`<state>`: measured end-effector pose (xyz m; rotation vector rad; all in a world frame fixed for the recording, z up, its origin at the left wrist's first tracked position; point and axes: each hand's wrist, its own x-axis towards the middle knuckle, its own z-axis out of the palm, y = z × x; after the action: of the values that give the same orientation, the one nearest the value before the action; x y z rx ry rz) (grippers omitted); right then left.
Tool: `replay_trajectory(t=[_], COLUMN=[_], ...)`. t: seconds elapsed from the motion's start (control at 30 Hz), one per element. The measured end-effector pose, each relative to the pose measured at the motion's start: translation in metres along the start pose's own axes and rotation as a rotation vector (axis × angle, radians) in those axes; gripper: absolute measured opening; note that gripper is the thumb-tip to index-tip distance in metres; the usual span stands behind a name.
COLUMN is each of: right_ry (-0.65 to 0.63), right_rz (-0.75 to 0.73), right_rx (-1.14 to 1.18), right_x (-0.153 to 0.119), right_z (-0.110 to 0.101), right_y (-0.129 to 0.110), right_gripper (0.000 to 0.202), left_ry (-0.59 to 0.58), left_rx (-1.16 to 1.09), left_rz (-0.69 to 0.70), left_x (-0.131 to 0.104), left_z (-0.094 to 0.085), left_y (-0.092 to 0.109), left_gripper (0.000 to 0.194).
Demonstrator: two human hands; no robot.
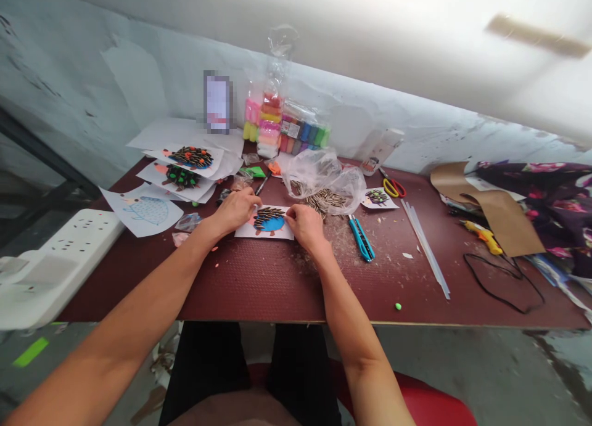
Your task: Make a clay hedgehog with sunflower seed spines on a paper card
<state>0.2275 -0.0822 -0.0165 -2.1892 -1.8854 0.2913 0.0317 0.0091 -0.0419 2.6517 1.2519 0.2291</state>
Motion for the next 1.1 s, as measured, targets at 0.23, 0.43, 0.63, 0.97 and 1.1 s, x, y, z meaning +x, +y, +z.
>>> replay_trajectory(t=[0.23,0.43,0.63,0.97,1.1], right_ry=[0.070,0.084,0.121,0.200,0.209], right_rz=[-0.030,-0.104,-0.079,0.202,0.173], right_rx=[0.119,0.099,0.084,-0.158,-0.182], right_x=[0.000,0.004,0.003,0.013,0.025], right_z=[0.004,0.011,0.007,-0.009,-0.007], right_y=[0.009,0.012,0.014,0.041,0.033], right_gripper=[0.024,0.023,0.025,0.032,0.033], left_ry=[0.009,-0.003,-0.004,0.004,-0.001], left_rx=[0.006,0.018,0.024,0.025,0.037], left_rz=[0.001,-0.001,0.002,-0.002,-0.018], left_x=[0.000,0.000,0.000,0.001,0.002], left_z=[0.001,0.000,0.000,0.003,0.003], left_y=[-0.001,0.000,0.000,-0.001,-0.001], left_gripper=[0.035,0.037,0.036,0.036,0.038])
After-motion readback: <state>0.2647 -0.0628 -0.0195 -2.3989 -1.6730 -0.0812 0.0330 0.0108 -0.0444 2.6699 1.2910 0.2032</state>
